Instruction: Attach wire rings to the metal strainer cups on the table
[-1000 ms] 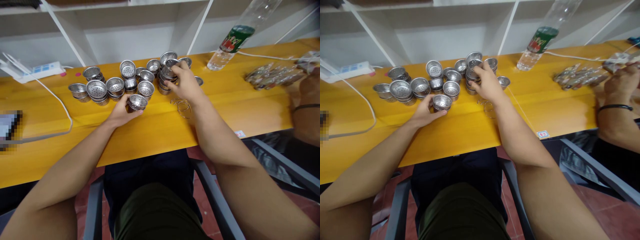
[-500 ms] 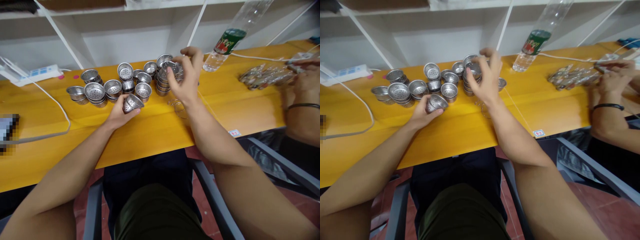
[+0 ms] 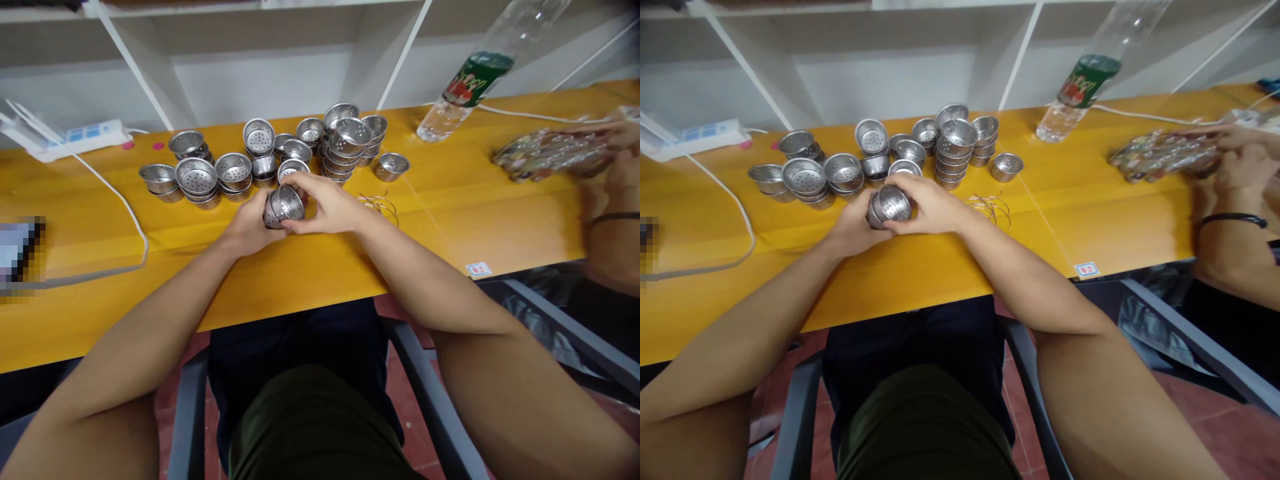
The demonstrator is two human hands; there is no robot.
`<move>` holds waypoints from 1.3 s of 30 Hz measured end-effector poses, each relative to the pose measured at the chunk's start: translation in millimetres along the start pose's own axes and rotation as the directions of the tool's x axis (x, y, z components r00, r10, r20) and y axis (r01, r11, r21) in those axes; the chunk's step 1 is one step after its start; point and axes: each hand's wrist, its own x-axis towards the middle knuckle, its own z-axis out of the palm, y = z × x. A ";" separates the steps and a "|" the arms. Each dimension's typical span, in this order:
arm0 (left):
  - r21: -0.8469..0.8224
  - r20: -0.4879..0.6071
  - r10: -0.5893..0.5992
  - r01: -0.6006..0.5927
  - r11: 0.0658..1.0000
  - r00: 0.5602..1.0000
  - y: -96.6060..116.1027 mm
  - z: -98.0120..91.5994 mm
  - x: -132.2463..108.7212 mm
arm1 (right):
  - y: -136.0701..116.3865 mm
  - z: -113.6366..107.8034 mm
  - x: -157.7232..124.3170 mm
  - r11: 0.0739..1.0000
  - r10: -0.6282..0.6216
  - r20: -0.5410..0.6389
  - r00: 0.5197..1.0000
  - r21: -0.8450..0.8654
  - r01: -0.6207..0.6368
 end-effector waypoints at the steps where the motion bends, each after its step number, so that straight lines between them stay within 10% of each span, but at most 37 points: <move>1: -0.015 0.010 0.006 -0.006 1.000 1.000 1.5 1.3 0.3 | 0.5 -2.3 -0.7 1.000 -0.008 0.005 1.000 0.015 0.008; 15: -0.049 -0.069 -0.080 0.077 0.996 0.994 -15.4 -18.6 4.3 | 14.8 -22.5 -11.4 0.982 0.058 0.144 0.988 0.171 -0.083; 39: 0.006 -0.216 -0.060 0.063 0.998 0.975 -22.0 -14.8 3.1 | 40.1 -25.9 -14.4 0.982 0.162 0.143 0.976 -0.124 -0.145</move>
